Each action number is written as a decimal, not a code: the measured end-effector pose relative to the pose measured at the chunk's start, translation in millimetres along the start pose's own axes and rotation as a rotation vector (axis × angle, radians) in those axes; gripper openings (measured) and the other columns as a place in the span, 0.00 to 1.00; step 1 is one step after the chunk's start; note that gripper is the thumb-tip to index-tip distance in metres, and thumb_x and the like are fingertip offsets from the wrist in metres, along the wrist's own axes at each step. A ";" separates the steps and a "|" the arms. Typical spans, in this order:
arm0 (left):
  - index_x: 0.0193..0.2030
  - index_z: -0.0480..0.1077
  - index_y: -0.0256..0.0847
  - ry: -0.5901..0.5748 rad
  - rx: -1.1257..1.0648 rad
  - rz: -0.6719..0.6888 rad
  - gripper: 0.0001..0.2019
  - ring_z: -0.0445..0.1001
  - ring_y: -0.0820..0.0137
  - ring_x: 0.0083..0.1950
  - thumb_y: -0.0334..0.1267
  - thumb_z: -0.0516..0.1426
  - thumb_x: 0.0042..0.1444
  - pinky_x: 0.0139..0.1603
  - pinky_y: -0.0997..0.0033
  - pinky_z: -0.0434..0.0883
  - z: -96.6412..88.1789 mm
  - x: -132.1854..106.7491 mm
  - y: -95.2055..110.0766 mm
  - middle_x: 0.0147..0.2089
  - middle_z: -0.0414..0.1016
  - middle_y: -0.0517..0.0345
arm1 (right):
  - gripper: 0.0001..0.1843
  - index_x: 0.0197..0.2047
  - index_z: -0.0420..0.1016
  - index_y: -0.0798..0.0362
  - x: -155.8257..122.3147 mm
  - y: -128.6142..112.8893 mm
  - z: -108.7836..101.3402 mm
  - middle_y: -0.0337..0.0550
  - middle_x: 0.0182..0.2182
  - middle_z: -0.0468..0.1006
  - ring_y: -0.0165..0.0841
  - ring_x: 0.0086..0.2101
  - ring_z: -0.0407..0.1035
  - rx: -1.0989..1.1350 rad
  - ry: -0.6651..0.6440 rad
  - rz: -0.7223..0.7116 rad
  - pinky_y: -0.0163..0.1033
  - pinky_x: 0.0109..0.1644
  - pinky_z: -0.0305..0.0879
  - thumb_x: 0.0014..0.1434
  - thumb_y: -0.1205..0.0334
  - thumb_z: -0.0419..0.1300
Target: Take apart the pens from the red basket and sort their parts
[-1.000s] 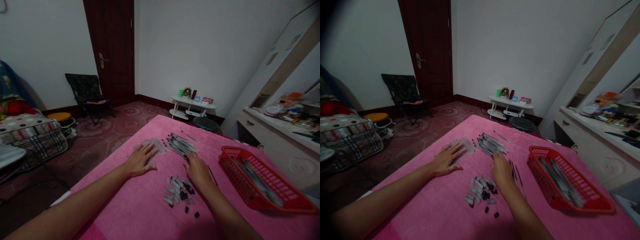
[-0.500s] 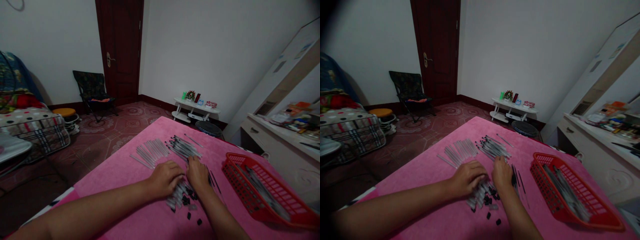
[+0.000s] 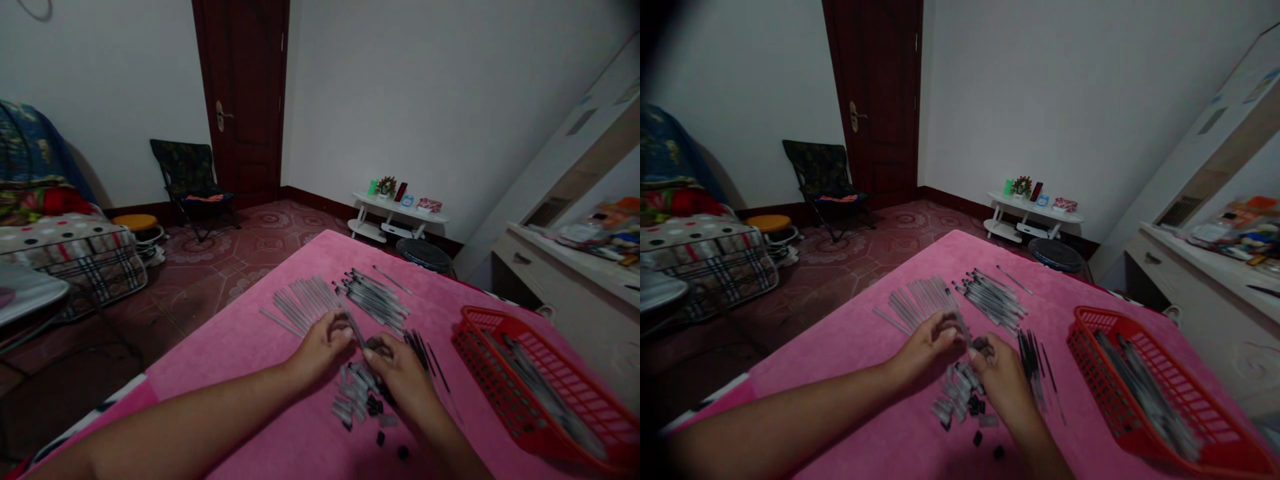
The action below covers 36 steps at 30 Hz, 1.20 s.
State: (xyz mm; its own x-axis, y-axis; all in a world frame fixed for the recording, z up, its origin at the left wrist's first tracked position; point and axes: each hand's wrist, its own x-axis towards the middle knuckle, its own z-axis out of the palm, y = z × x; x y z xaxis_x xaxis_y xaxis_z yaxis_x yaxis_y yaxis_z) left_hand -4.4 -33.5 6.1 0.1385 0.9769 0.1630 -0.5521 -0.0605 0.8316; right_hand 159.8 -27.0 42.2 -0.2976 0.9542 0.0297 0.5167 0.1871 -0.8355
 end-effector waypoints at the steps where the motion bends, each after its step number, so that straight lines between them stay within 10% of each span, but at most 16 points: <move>1: 0.51 0.68 0.38 -0.014 -0.084 0.009 0.22 0.75 0.65 0.45 0.46 0.63 0.52 0.49 0.64 0.69 1.2 0.6 0.8 0.48 0.74 0.45 | 0.09 0.32 0.71 0.56 -2.7 -2.3 3.5 0.42 0.28 0.75 0.33 0.30 0.70 0.136 -0.038 0.002 0.35 0.33 0.62 0.54 0.58 0.58; 11: 0.39 0.67 0.37 -0.115 -0.279 -0.120 0.15 0.78 0.68 0.35 0.40 0.66 0.49 0.38 0.71 0.73 -5.6 -0.5 22.9 0.33 0.75 0.57 | 0.24 0.32 0.64 0.53 -16.5 -19.4 29.1 0.25 0.15 0.57 0.18 0.13 0.40 0.985 -0.484 0.336 0.28 0.17 0.37 0.49 0.41 0.64; 15: 0.36 0.67 0.35 -0.032 -0.230 -0.115 0.16 0.77 0.70 0.32 0.40 0.67 0.47 0.34 0.72 0.73 -5.4 2.0 19.8 0.30 0.73 0.59 | 0.24 0.28 0.65 0.54 -16.5 -23.2 31.7 0.29 0.14 0.59 0.19 0.13 0.42 0.695 -0.322 0.220 0.30 0.17 0.39 0.52 0.40 0.60; 21: 0.34 0.67 0.35 0.225 -0.143 -0.057 0.17 0.75 0.73 0.29 0.42 0.68 0.46 0.32 0.72 0.75 -15.9 11.9 21.1 0.29 0.73 0.60 | 0.11 0.26 0.74 0.52 -25.2 -31.6 16.2 0.44 0.23 0.77 0.32 0.25 0.70 -0.491 0.039 -0.036 0.34 0.28 0.54 0.58 0.62 0.56; 24: 0.37 0.68 0.35 0.166 -0.102 -0.065 0.17 0.76 0.72 0.29 0.43 0.67 0.47 0.32 0.72 0.74 -16.4 12.1 20.6 0.29 0.74 0.58 | 0.12 0.29 0.76 0.51 -28.4 -29.5 6.9 0.47 0.26 0.80 0.35 0.28 0.73 -0.757 0.067 0.005 0.35 0.30 0.54 0.60 0.62 0.54; 29: 0.43 0.73 0.34 0.016 0.222 -0.035 0.17 0.73 0.71 0.24 0.45 0.62 0.52 0.27 0.73 0.69 -10.4 9.2 15.3 0.26 0.74 0.55 | 0.09 0.32 0.79 0.50 -24.2 -6.8 -3.0 0.45 0.33 0.80 0.35 0.33 0.73 -0.736 0.123 0.033 0.35 0.34 0.56 0.58 0.61 0.57; 36: 0.44 0.78 0.38 -0.152 1.116 0.410 0.15 0.72 0.66 0.34 0.42 0.53 0.61 0.37 0.69 0.66 -19.8 2.0 22.2 0.32 0.75 0.50 | 0.17 0.31 0.75 0.55 -18.4 -0.6 -13.1 0.42 0.27 0.75 0.33 0.30 0.68 -0.146 0.180 -0.079 0.34 0.34 0.60 0.63 0.56 0.50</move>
State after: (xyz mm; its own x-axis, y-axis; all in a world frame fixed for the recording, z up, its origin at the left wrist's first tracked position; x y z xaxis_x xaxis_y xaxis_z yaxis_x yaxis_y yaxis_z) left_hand -32.6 -28.8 14.4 0.2561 0.8136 0.5220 0.4292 -0.5796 0.6927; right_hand 175.5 -41.6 49.3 -0.2009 0.9589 0.2002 0.6114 0.2824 -0.7392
